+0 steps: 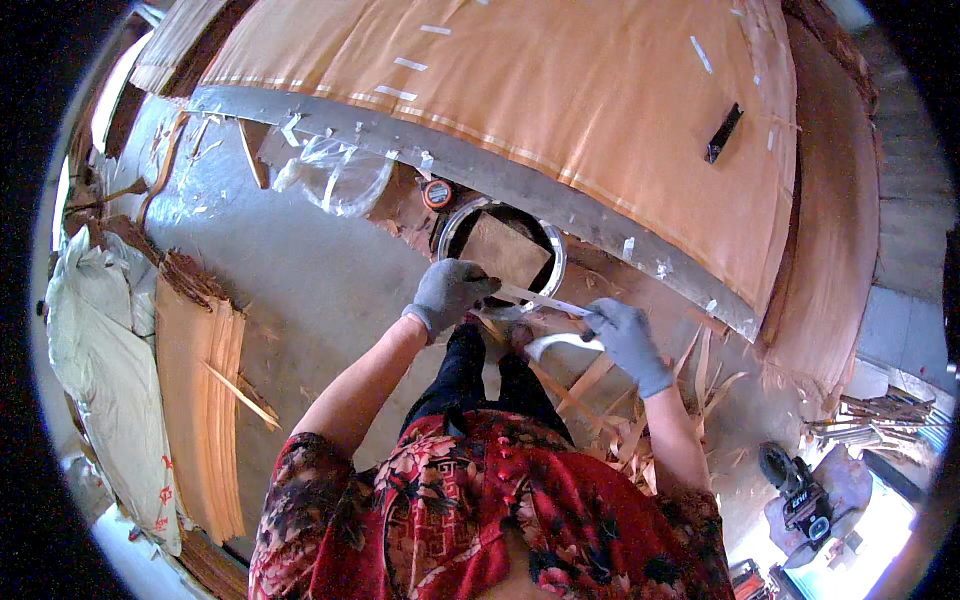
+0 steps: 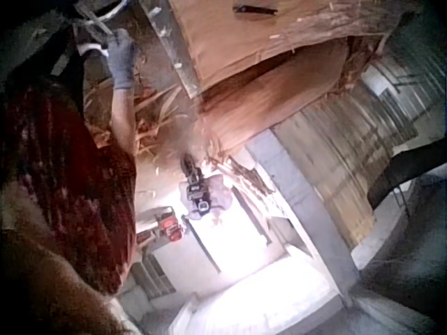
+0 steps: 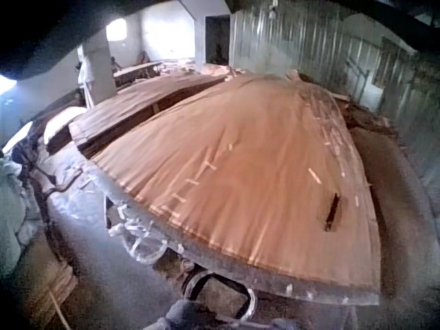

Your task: The person uses a utility knife to carefully peel thin layers of wood veneer from a large curved wooden surface. They work methodically along the surface, removing strips of veneer and occasionally using a measuring tape to check dimensions. The peeled veneer strips accumulate on the floor.

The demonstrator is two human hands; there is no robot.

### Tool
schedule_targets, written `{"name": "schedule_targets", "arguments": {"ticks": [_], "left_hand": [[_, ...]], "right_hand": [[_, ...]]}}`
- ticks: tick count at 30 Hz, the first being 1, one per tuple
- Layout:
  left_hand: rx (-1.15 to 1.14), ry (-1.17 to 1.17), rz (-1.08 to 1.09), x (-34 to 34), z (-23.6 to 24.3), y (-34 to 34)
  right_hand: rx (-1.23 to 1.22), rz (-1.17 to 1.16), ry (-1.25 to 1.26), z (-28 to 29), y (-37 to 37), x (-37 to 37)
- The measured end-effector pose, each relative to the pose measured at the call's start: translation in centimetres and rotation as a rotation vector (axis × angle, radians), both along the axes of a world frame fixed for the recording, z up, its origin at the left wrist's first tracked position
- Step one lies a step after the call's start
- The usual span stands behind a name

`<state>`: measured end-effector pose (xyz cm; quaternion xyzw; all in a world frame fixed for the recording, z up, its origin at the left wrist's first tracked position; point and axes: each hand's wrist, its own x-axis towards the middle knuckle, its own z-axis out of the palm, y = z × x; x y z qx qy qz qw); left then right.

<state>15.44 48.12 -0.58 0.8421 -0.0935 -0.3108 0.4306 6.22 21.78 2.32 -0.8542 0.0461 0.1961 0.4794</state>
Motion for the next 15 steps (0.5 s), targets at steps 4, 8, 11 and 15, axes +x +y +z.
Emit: {"name": "schedule_targets", "arguments": {"ticks": [4,8,11,15], "left_hand": [[-0.135,0.073,0.034,0.9,-2.1,-0.2],[-0.255,0.072,0.111,1.6,-2.2,0.3],[-0.320,0.283,0.231,2.2,-2.1,1.0],[-0.522,0.396,0.417,2.0,-3.2,0.9]], "right_hand": [[-0.090,-0.110,-0.041,0.0,0.8,-0.4],[-0.087,-0.188,-0.010,-0.8,1.8,-0.4],[-0.044,-0.204,0.058,-0.7,1.8,-0.1],[-0.004,-0.218,0.104,-0.3,1.8,0.8]]}}
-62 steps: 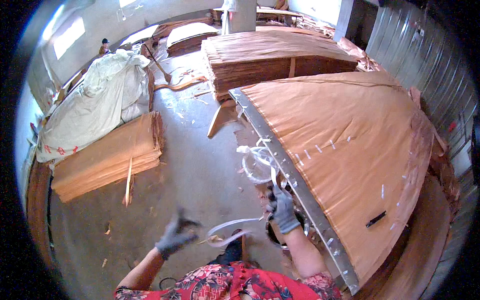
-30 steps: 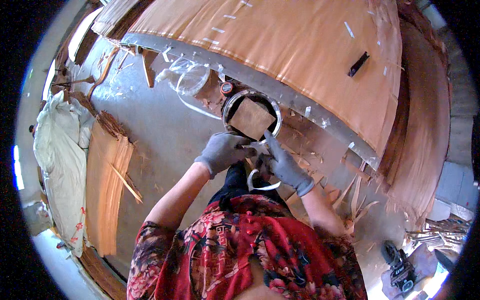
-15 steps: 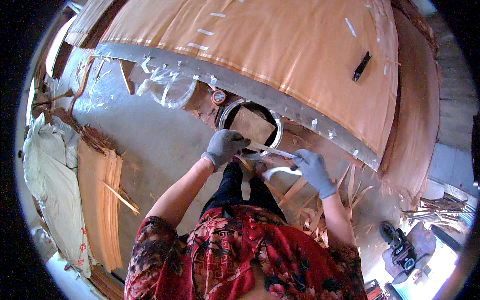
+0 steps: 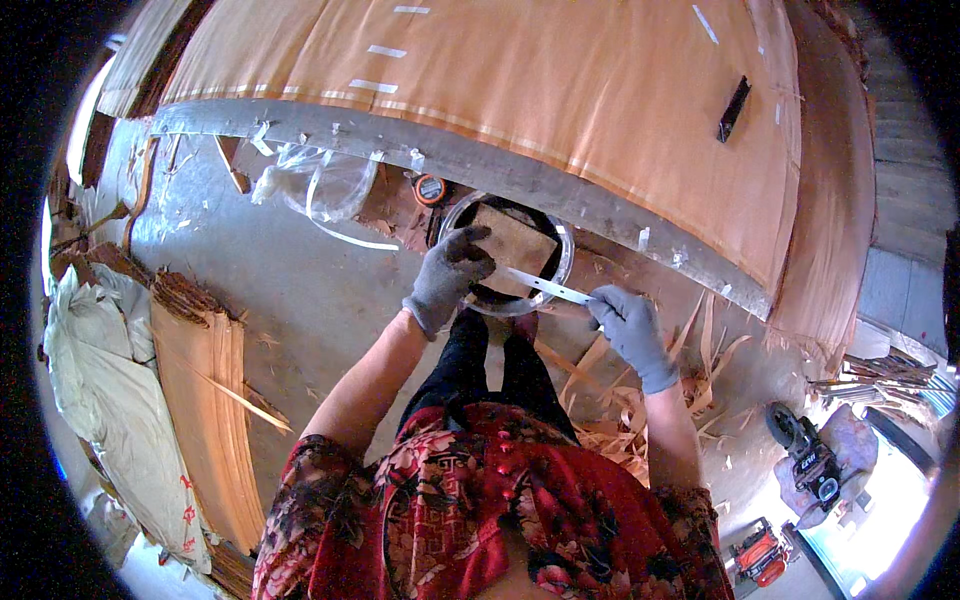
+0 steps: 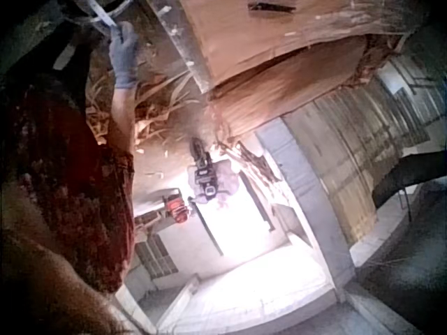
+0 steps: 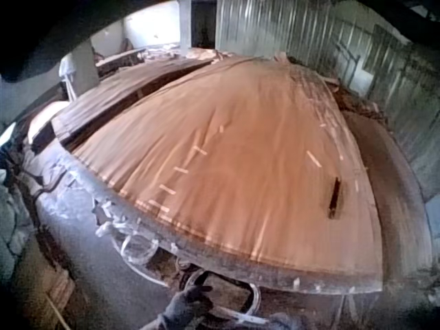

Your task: The person uses a utility knife to carefully peel thin layers of wood veneer from a large curved wooden surface. They work methodically along the surface, removing strips of veneer and occasionally using a measuring tape to check dimensions. The peeled veneer strips accumulate on the floor.

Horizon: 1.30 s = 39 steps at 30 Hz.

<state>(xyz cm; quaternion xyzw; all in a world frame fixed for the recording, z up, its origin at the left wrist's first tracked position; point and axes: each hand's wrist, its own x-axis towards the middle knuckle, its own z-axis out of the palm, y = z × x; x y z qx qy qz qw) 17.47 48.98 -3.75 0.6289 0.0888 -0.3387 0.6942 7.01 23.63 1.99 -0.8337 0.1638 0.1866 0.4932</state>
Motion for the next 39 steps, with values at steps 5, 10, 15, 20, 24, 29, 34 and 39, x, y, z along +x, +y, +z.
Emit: {"name": "schedule_targets", "arguments": {"ticks": [5,10,15,20,24,29,34,39], "left_hand": [[-0.044,0.085,0.168,0.1,-1.1,-0.1],[-0.111,0.277,0.185,-0.8,1.6,-1.1],[-0.235,0.383,0.152,-2.1,3.2,-1.5],[-0.273,0.300,0.190,-1.7,3.9,-0.9],[0.327,-0.644,-0.156,-2.4,2.6,-0.6],[0.469,-0.756,-0.292,-2.2,1.5,-0.9],[0.328,-0.487,-0.246,-1.6,-0.2,-0.8],[0.835,-0.835,-0.163,-1.2,-4.5,-1.6]], "right_hand": [[-0.332,0.104,-0.060,0.3,-0.1,1.2],[-0.870,0.413,-0.540,0.0,4.7,1.5],[-0.519,0.373,-0.701,-2.8,7.8,2.3],[-0.314,0.222,-0.504,-3.3,8.0,1.4],[-0.208,0.190,-0.284,-3.1,7.9,1.4],[-0.017,0.153,-0.151,-3.6,7.9,2.4],[0.015,0.214,-0.124,-5.5,6.7,2.6],[-0.921,0.381,-0.223,-3.4,8.7,1.0]]}}
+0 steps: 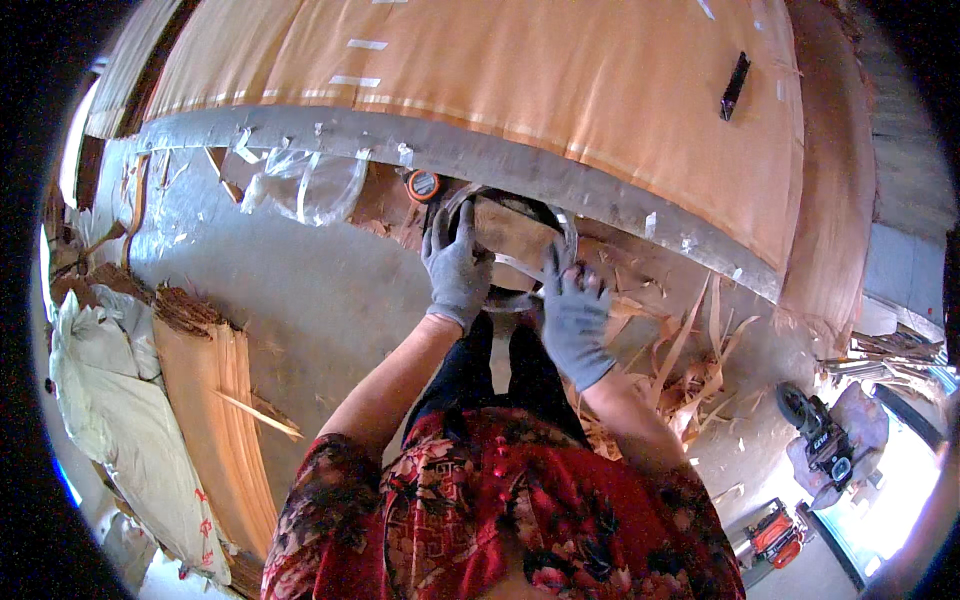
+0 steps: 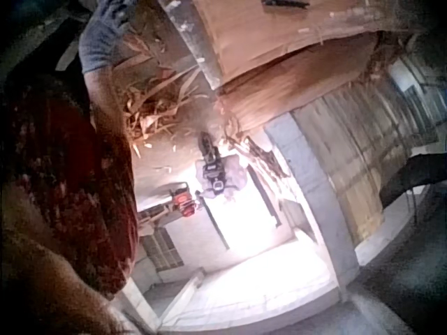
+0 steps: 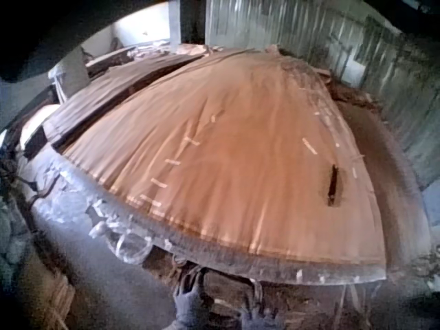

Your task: The person uses a utility knife to carefully peel thin layers of wood veneer from a large curved wooden surface. They work methodically along the surface, removing strips of veneer and occasionally using a measuring tape to check dimensions. The peeled veneer strips accumulate on the floor.

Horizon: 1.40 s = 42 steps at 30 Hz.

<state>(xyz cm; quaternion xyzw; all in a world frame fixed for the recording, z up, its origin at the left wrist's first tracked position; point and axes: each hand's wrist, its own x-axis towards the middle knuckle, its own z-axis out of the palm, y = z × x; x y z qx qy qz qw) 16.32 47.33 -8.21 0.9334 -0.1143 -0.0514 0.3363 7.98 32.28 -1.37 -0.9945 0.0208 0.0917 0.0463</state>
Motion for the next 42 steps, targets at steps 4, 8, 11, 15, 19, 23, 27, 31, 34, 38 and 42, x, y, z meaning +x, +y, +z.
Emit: {"name": "schedule_targets", "arguments": {"ticks": [4,8,11,15,19,23,27,31,34,38,42], "left_hand": [[0.161,-0.025,0.019,-0.1,-1.2,-1.6],[0.208,-0.062,-0.011,0.2,-1.6,-2.3],[0.182,-0.086,-0.034,0.4,-1.1,-2.2],[0.065,-0.125,0.128,2.0,0.1,3.4],[-1.494,0.167,0.439,6.2,2.7,25.7],[-0.364,-0.450,0.696,2.4,11.2,36.9],[0.230,-0.366,0.614,-2.7,13.2,38.7],[-0.143,0.171,0.096,-7.3,13.7,16.9],[-0.134,0.008,-0.289,-13.3,16.8,0.5],[-0.246,0.434,-0.346,-17.0,21.2,-11.4],[-0.367,0.119,-0.511,-17.9,20.5,-15.7]], "right_hand": [[0.024,-0.037,0.035,-7.2,2.7,-3.7],[0.329,-0.069,0.053,-9.3,4.1,-1.5],[0.312,-0.097,0.089,-9.2,4.4,-1.0],[0.215,-0.026,0.005,-8.6,4.0,-1.7],[0.048,0.026,0.024,-7.1,3.9,-1.5],[0.083,0.067,0.012,-6.9,3.6,-1.6],[0.412,0.073,-0.027,-6.3,3.3,-2.0],[0.928,0.286,-0.052,2.1,-1.6,-5.5],[1.519,0.322,0.004,3.6,-3.5,-10.4],[1.694,-0.071,0.140,3.9,-10.5,-17.1],[1.599,-0.378,0.226,6.8,-17.8,-22.4]]}}
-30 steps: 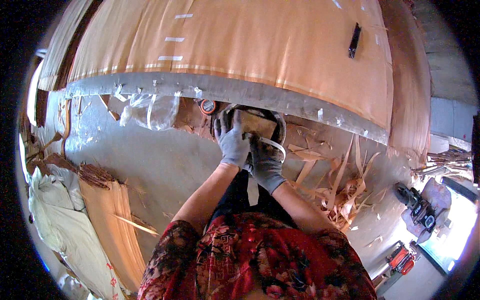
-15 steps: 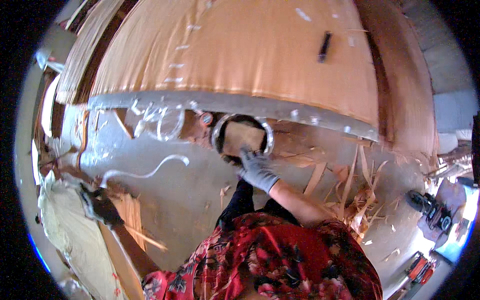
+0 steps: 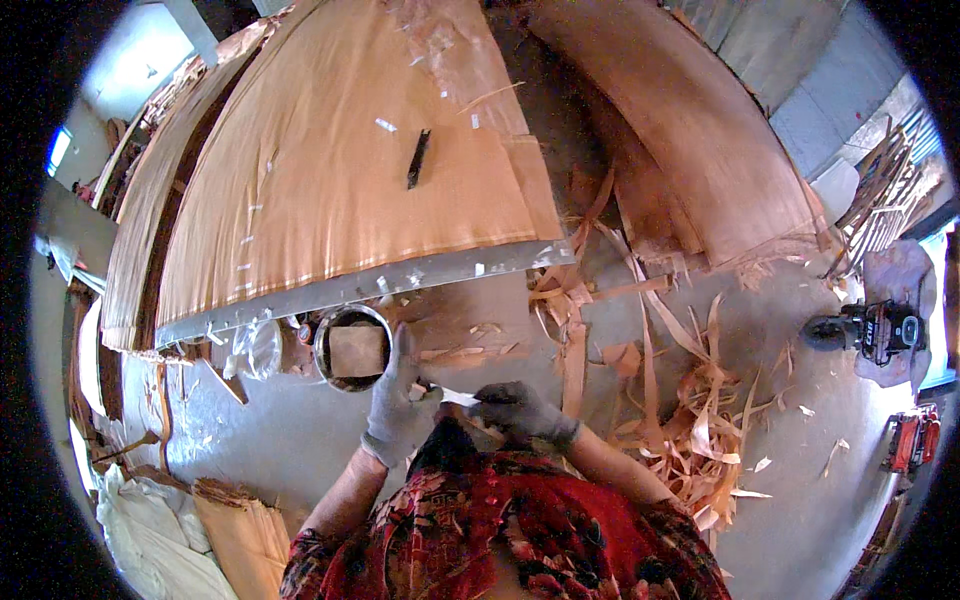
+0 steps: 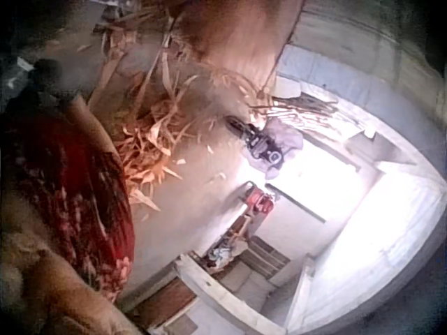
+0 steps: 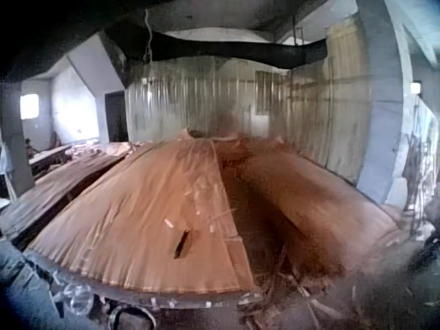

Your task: The person uses a utility knife to carefully peel thin layers of wood veneer from a large curved wooden surface. They work methodically along the surface, removing strips of veneer and occasionally using a measuring tape to check dimensions. The peeled veneer strips accumulate on the floor.

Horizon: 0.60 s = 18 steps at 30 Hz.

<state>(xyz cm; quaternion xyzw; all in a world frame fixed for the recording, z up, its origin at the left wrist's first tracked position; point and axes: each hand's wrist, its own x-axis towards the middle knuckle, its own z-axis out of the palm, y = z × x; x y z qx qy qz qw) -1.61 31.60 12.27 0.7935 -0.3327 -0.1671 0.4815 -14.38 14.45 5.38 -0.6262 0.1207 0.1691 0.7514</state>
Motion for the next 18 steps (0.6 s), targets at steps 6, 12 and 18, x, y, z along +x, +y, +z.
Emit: {"name": "schedule_targets", "arguments": {"ticks": [6,12,18], "left_hand": [[-0.005,0.013,0.064,4.0,0.5,-3.9],[0.107,0.463,-0.141,4.1,-4.4,-12.8],[0.004,0.068,-0.318,4.1,-3.6,-21.1]], "right_hand": [[-0.130,-0.303,-0.112,-3.5,-14.4,-9.0],[-0.945,-0.042,-0.118,1.1,-21.2,-5.8],[-0.290,-0.220,-0.098,1.8,-17.8,3.0]]}}
